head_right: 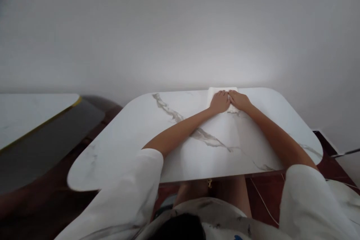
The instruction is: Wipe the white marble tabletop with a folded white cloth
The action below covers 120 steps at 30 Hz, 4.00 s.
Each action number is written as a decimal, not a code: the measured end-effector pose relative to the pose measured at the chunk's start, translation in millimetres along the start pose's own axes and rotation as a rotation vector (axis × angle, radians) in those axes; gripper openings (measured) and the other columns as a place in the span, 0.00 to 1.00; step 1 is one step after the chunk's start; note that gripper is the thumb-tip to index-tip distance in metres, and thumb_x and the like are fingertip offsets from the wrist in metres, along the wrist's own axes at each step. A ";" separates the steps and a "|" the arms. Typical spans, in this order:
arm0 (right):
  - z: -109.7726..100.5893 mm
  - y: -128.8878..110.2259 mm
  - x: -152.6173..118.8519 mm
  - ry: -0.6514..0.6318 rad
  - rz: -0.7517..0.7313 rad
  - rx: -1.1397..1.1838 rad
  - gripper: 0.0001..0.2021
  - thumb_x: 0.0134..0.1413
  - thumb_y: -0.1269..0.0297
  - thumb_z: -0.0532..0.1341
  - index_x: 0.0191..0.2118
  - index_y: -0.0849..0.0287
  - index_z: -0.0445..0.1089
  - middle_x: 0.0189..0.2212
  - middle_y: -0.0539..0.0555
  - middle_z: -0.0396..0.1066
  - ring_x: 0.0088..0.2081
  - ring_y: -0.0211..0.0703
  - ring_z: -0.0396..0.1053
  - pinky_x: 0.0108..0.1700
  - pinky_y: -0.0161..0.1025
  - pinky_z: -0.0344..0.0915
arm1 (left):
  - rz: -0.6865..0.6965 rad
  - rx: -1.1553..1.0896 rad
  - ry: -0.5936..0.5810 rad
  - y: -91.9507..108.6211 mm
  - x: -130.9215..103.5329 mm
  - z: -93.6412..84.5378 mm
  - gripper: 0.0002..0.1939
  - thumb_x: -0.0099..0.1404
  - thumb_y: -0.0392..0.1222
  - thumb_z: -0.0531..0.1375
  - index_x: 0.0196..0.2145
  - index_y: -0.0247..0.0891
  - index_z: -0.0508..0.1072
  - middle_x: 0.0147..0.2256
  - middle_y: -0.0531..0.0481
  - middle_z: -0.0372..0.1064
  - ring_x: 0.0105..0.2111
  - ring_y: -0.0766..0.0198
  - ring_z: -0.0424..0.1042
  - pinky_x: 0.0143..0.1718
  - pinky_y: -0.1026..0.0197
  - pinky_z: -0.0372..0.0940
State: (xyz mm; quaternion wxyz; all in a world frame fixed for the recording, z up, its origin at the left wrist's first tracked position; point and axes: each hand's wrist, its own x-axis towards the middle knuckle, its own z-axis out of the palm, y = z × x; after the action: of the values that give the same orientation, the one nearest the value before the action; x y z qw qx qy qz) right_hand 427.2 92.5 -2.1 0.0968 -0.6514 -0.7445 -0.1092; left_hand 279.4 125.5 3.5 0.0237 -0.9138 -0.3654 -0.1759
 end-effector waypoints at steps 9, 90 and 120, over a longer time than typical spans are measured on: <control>-12.7 13.5 -0.8 -0.072 0.239 -0.129 0.21 0.67 0.67 0.43 0.57 0.70 0.63 0.57 0.69 0.66 0.53 0.54 0.69 0.46 0.44 0.68 | 0.227 -0.017 -0.084 -1.0 53.6 14.7 0.20 0.71 0.36 0.46 0.56 0.27 0.65 0.57 0.37 0.65 0.58 0.52 0.62 0.59 0.52 0.56; -91.8 -47.4 -269.1 -0.121 0.407 -0.168 0.25 0.64 0.65 0.45 0.62 0.63 0.62 0.62 0.64 0.62 0.62 0.53 0.62 0.61 0.52 0.61 | 0.384 -0.225 -0.100 177.2 -140.5 -37.9 0.26 0.69 0.41 0.47 0.61 0.23 0.61 0.63 0.31 0.58 0.63 0.45 0.56 0.63 0.48 0.51; -13.6 123.9 -68.1 -0.031 0.380 0.092 0.25 0.66 0.66 0.44 0.65 0.65 0.59 0.66 0.59 0.56 0.67 0.44 0.52 0.67 0.44 0.49 | 0.070 -0.118 0.090 114.9 84.8 43.7 0.20 0.69 0.37 0.46 0.51 0.27 0.70 0.56 0.33 0.66 0.61 0.46 0.58 0.63 0.46 0.48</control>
State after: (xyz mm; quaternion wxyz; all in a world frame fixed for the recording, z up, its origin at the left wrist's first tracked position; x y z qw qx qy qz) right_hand 559.0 39.7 -4.1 0.1338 -0.7768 -0.6137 -0.0450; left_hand 427.2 104.9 1.1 -0.0076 -0.9169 -0.3210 -0.2371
